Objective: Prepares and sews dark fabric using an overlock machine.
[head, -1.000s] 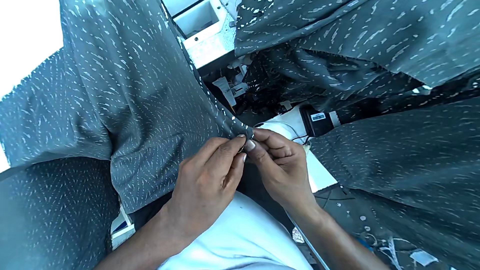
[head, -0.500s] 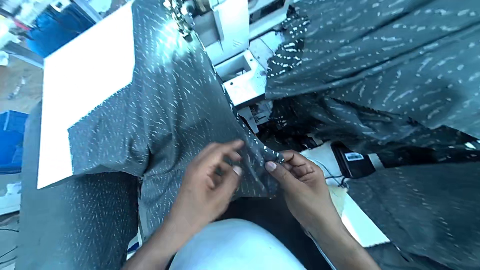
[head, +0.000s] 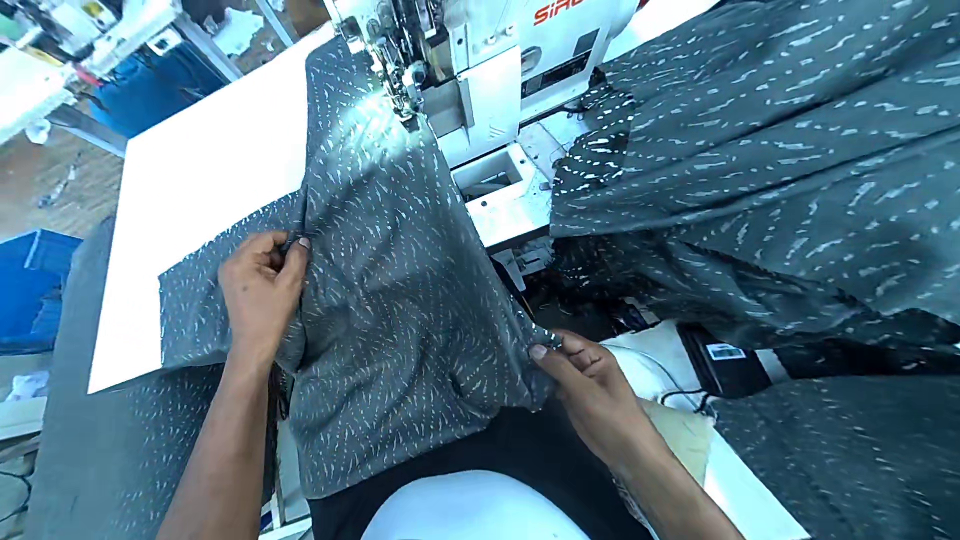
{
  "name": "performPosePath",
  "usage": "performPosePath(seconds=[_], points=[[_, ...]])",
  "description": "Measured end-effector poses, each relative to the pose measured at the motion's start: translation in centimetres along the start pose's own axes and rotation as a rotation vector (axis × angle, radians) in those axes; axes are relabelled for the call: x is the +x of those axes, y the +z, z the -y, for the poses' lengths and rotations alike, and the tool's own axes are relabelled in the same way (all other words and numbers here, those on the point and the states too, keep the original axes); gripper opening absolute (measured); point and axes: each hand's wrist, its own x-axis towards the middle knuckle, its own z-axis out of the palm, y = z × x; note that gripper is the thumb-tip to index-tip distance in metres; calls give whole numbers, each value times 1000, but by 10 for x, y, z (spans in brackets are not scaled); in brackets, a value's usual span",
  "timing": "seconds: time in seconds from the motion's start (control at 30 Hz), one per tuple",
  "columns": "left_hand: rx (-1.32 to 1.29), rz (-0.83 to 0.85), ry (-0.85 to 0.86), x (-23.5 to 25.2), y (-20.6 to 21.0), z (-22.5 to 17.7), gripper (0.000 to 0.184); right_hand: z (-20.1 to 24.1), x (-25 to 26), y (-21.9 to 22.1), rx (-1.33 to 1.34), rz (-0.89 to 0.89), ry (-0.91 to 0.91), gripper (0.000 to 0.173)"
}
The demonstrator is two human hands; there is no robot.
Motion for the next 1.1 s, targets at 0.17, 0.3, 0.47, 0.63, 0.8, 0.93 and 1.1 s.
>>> performPosePath(seconds=[0.17, 0.3, 0.47, 0.63, 0.8, 0.93, 1.1], points=[[34, -61, 0, 34, -19, -8, 33, -5, 4, 2, 24, -3, 24, 13], [-2, -45, 206, 30, -17, -75, 45, -5, 5, 7, 64, -6, 23, 13], [50, 138, 319, 45, 13, -116, 46, -7, -1, 8, 97, 8, 27, 13], [89, 179, 322, 46, 23, -109, 48, -8, -5, 7, 128, 42, -25, 12], [103, 206, 323, 48, 24, -108, 50, -5, -7, 7, 148, 67, -52, 11], [84, 249, 377, 79, 29, -97, 55, 10, 7, 19, 158, 76, -82, 13], [56, 355, 355, 124, 33, -87, 61, 34, 32, 38, 118, 77, -137, 14]])
